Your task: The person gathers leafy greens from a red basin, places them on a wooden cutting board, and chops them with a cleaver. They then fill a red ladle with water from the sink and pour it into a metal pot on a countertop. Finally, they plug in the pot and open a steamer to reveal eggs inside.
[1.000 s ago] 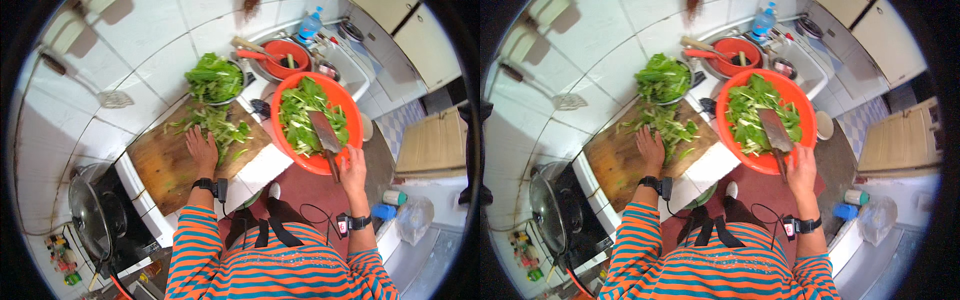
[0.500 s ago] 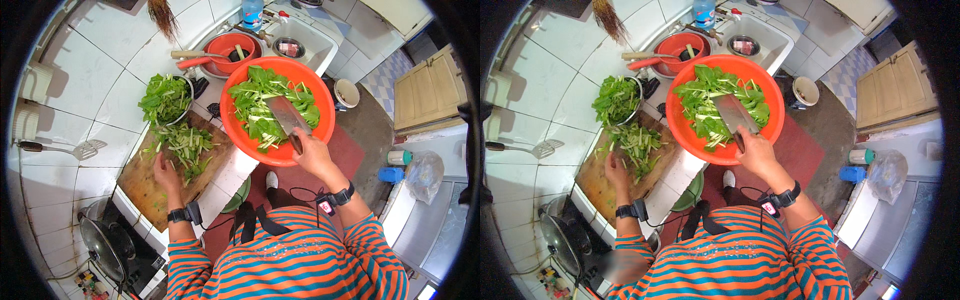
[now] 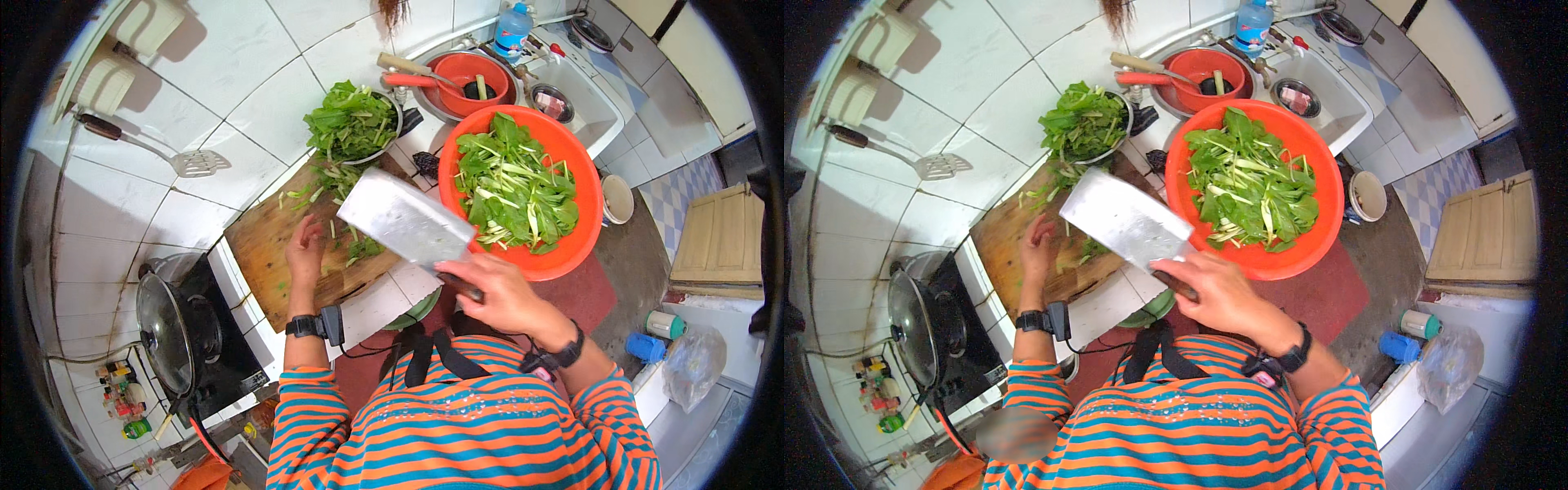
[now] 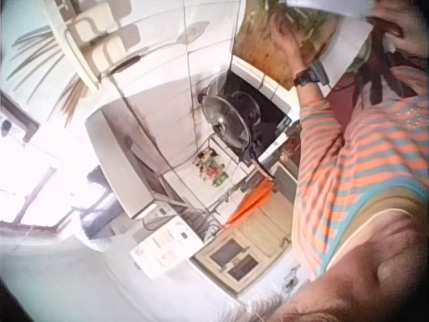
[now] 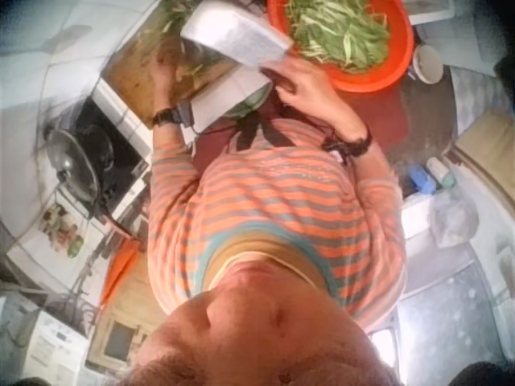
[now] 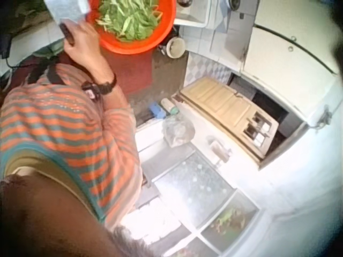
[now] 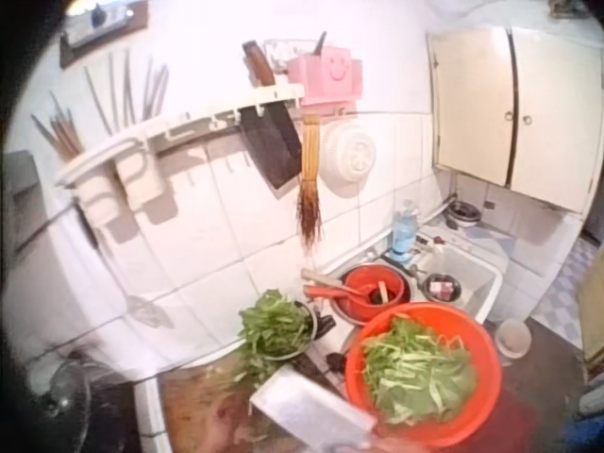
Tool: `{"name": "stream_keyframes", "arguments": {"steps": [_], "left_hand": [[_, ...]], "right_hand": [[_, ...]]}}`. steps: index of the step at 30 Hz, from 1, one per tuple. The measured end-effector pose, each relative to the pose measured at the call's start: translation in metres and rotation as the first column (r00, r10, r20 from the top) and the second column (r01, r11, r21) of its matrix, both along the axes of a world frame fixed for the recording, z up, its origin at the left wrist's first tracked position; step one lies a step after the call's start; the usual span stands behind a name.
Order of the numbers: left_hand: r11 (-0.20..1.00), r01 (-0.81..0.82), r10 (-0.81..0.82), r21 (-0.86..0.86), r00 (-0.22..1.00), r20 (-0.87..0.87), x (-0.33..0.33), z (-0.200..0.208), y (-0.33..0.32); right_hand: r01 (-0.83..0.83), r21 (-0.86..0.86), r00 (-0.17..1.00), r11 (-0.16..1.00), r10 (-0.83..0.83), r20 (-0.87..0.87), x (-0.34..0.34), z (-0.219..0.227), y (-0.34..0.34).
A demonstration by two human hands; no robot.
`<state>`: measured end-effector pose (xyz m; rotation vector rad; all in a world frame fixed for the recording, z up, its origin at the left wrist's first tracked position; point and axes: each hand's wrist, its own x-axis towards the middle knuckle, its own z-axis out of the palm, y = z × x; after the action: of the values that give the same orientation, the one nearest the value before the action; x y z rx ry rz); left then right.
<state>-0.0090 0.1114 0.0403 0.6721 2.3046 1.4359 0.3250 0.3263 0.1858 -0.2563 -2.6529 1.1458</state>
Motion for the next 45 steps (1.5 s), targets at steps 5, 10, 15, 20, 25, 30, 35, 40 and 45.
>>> {"name": "stream_keyframes", "arguments": {"steps": [5,10,15,20,25,30,35,40,45], "left_hand": [[0.984,-0.06,0.056,-0.169,0.998,-0.032,0.006,-0.007,-0.036],[0.99,-0.138,0.14,-0.027,0.984,0.114,0.001,-0.024,-0.038],[0.941,-0.077,-0.031,-0.33,0.95,-0.31,-0.048,-0.026,-0.027],[0.869,-0.038,-0.051,-0.493,0.985,-0.167,-0.118,-0.042,0.006],[0.834,0.079,-0.187,-0.547,0.972,-0.145,-0.088,-0.045,0.029],[0.949,-0.125,-0.02,-0.289,0.893,-0.45,-0.039,-0.008,0.004],[0.977,-0.205,0.184,-0.057,0.948,-0.259,-0.006,0.035,-0.008],[0.977,-0.138,0.199,0.163,0.864,-0.462,0.039,0.085,0.039],[0.91,0.063,-0.143,0.41,0.976,0.167,0.12,0.107,0.131]], "right_hand": [[-0.039,0.13,0.999,0.991,0.035,0.036,-0.067,-0.063,-0.026],[-0.038,0.292,0.999,0.956,0.043,-0.012,-0.117,-0.112,-0.028],[0.021,0.319,0.999,0.947,-0.008,-0.043,-0.137,-0.144,-0.036],[0.121,0.297,0.989,0.947,-0.142,0.048,-0.146,-0.161,-0.054],[0.107,0.219,0.969,0.97,-0.151,0.196,-0.152,-0.151,-0.058],[0.1,0.222,0.982,0.97,-0.132,0.135,-0.132,-0.102,-0.048],[0.184,0.222,0.982,0.958,-0.169,-0.083,-0.044,-0.051,0.031],[0.31,0.403,0.813,0.861,-0.46,0.358,0.021,-0.063,0.155],[0.119,0.444,0.741,0.888,-0.377,0.555,0.014,-0.11,0.203]]}}
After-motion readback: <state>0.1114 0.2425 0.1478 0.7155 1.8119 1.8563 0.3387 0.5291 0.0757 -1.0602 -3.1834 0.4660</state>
